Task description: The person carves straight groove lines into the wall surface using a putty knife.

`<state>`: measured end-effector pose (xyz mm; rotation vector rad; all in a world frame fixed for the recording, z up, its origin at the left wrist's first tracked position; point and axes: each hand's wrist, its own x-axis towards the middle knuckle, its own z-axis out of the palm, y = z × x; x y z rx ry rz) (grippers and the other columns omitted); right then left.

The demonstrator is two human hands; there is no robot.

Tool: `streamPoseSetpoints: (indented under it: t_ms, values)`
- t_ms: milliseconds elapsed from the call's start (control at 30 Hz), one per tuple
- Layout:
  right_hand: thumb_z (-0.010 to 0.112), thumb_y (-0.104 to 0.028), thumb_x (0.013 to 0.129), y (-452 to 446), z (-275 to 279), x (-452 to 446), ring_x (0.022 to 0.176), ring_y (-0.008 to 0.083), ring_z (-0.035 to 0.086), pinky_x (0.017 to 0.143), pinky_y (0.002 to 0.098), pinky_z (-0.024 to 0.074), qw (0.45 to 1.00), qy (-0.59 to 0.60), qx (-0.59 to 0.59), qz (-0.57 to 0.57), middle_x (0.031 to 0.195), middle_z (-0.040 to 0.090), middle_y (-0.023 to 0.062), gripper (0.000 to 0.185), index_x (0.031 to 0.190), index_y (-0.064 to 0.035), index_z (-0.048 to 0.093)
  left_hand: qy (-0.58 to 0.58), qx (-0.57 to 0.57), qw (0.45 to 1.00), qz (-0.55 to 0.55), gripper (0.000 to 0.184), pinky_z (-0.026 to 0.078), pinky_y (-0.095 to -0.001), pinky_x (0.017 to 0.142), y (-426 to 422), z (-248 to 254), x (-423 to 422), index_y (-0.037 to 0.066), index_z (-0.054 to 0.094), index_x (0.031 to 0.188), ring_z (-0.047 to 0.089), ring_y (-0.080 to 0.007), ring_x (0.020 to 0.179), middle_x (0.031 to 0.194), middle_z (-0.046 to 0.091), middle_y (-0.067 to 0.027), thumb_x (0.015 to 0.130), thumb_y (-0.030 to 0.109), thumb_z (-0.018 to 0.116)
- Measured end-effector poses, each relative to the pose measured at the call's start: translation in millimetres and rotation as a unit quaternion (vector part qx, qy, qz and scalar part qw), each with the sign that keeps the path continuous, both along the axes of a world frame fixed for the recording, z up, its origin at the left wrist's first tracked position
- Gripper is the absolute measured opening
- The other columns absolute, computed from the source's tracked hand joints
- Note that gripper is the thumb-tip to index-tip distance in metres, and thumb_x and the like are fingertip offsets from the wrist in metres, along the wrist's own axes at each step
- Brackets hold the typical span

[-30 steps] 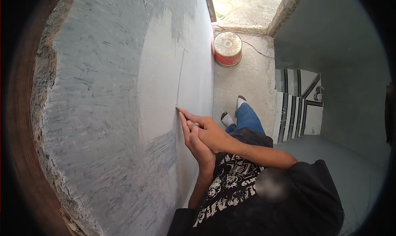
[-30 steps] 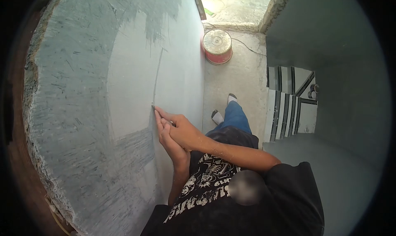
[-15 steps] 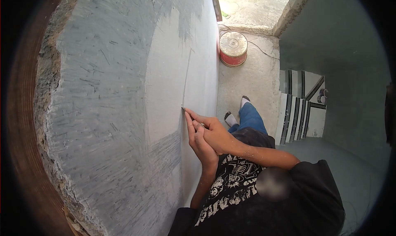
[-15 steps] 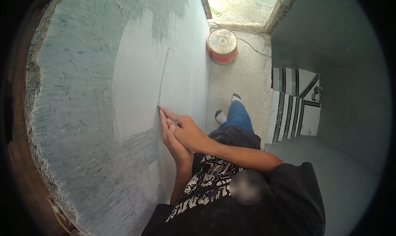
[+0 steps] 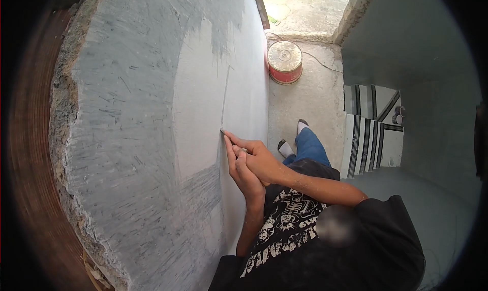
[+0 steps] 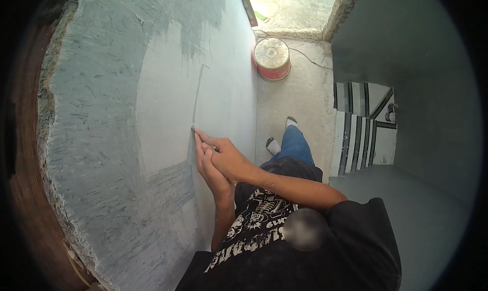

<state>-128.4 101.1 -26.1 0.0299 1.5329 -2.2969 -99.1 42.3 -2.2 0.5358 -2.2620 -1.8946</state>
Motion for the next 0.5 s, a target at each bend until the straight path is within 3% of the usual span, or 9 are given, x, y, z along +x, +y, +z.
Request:
streamPoseSetpoints:
  t_ms: [500]
  values:
    - [0.048,-0.018,0.109,1.2,5.8,0.4,0.101,0.0053,0.055,0.090,0.0198,0.0459,0.999,-0.028,0.020,0.013,0.118,0.068,0.0025,0.046,0.154,-0.0061,0.048,0.007,0.073,0.997,0.001,0.066,0.036,-0.0402,0.117,-2.9,-4.9,-4.0,-0.010,0.035,0.155,0.046,-0.0359,0.141,0.155,0.043,-0.0280,0.098,0.021,0.043]
